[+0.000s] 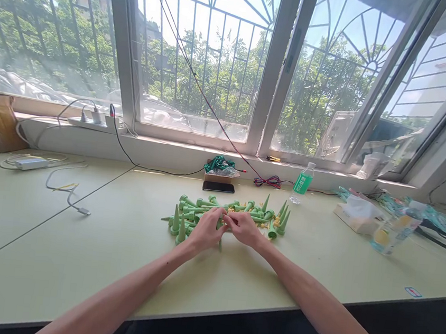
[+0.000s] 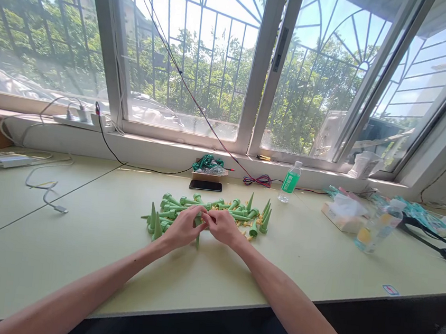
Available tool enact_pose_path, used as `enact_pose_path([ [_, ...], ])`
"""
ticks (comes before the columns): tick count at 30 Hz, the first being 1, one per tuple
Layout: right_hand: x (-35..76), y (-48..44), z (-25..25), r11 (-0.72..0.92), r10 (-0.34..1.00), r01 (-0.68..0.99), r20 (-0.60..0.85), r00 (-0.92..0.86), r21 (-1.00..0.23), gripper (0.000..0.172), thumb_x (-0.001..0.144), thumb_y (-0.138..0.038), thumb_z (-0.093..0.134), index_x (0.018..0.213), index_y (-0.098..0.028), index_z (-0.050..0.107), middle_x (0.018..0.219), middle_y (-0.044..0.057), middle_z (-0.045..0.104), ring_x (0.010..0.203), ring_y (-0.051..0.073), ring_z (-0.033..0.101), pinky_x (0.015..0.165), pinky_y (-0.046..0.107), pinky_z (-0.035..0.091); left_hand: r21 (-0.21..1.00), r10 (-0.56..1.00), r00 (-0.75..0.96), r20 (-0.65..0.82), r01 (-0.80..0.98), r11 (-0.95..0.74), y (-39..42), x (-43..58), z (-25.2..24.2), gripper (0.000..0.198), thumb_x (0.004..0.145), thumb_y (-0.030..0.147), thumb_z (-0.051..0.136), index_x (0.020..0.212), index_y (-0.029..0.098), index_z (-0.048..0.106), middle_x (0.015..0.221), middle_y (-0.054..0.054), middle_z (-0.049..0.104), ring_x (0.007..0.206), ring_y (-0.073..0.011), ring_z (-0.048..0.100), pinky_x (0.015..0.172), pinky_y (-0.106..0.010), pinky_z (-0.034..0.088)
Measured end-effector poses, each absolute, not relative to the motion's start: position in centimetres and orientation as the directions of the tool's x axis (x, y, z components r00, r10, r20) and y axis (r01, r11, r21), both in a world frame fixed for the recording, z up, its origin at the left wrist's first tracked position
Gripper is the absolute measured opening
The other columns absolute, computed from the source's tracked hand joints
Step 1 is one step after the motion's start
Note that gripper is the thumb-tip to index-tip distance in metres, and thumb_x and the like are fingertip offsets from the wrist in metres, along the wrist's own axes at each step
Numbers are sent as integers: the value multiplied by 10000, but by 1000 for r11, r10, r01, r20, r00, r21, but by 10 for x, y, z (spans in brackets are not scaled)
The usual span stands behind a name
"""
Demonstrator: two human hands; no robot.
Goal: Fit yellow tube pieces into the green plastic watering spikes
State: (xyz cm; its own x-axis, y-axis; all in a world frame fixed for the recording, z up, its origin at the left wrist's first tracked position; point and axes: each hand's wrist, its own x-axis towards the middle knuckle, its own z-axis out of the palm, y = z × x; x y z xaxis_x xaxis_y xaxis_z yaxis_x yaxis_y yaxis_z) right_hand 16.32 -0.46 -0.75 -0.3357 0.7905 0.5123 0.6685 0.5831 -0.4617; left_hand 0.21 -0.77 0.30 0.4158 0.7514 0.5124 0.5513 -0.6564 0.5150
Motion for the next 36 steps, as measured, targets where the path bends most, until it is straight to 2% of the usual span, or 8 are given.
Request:
enact_pose_path([
  [11,164,-5,-8,577,794,675,510,-330,-461,410,949,-360,407,601,-166,503,539,-28,459,512,86,341,523,224,240,521,733,417,537,519,-677,-4,1,-1,113,782,184,585,893,179,568,911,-44,603,823,-187,570,747,-316,444],
  [36,163,-7,-5,601,785,609,526,-328,-518,427,935,-412,410,579,-176,407,529,-38,380,511,88,313,512,226,235,534,730,433,530,499,-683,-5,2,2,110,786,156,560,892,181,557,904,-41,583,791,-177,557,719,-308,439],
])
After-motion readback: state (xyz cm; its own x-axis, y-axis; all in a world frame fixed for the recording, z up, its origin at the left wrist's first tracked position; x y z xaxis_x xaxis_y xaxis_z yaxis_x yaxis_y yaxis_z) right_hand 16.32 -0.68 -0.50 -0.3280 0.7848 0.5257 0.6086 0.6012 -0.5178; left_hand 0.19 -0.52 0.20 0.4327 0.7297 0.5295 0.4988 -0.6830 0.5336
